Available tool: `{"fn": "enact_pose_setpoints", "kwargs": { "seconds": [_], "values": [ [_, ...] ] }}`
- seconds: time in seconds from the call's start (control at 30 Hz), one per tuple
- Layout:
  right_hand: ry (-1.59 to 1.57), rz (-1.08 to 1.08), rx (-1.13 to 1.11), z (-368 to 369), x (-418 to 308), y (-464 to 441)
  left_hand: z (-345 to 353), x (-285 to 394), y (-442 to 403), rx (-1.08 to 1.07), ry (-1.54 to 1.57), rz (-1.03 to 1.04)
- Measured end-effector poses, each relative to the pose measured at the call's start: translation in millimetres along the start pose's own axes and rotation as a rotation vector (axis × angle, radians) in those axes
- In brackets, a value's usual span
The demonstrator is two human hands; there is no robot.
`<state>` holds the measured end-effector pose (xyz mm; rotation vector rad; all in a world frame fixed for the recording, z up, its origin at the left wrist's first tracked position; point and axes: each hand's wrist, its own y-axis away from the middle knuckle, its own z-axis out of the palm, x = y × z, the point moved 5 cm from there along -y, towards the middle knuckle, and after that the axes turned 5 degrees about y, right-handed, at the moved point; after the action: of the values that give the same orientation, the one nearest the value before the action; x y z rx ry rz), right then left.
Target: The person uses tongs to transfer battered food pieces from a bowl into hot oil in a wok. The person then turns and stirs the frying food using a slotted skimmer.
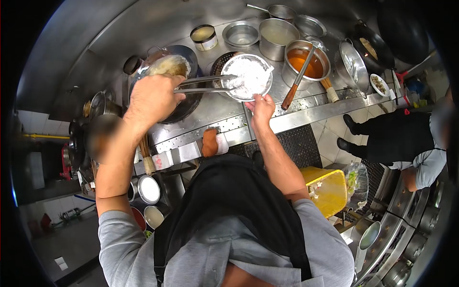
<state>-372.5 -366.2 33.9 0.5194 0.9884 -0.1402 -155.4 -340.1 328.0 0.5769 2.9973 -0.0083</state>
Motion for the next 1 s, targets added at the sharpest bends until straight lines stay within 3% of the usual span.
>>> {"fn": "enact_pose_setpoints", "kwargs": {
  "seconds": [0.53,0.67,0.83,1.0],
  "values": [
    [-0.015,0.029,-0.100,18,5,6,-131,-6,32,0.263,-0.107,-0.042],
    [-0.032,0.032,-0.088,27,-5,21,-114,-8,15,0.240,-0.186,0.068],
    [-0.039,0.053,-0.112,28,0,27,-62,-14,-13,0.158,-0.184,-0.025],
    [-0.061,0.051,-0.087,16,6,26,-75,-9,4,0.170,-0.149,-0.049]
  ]
}}
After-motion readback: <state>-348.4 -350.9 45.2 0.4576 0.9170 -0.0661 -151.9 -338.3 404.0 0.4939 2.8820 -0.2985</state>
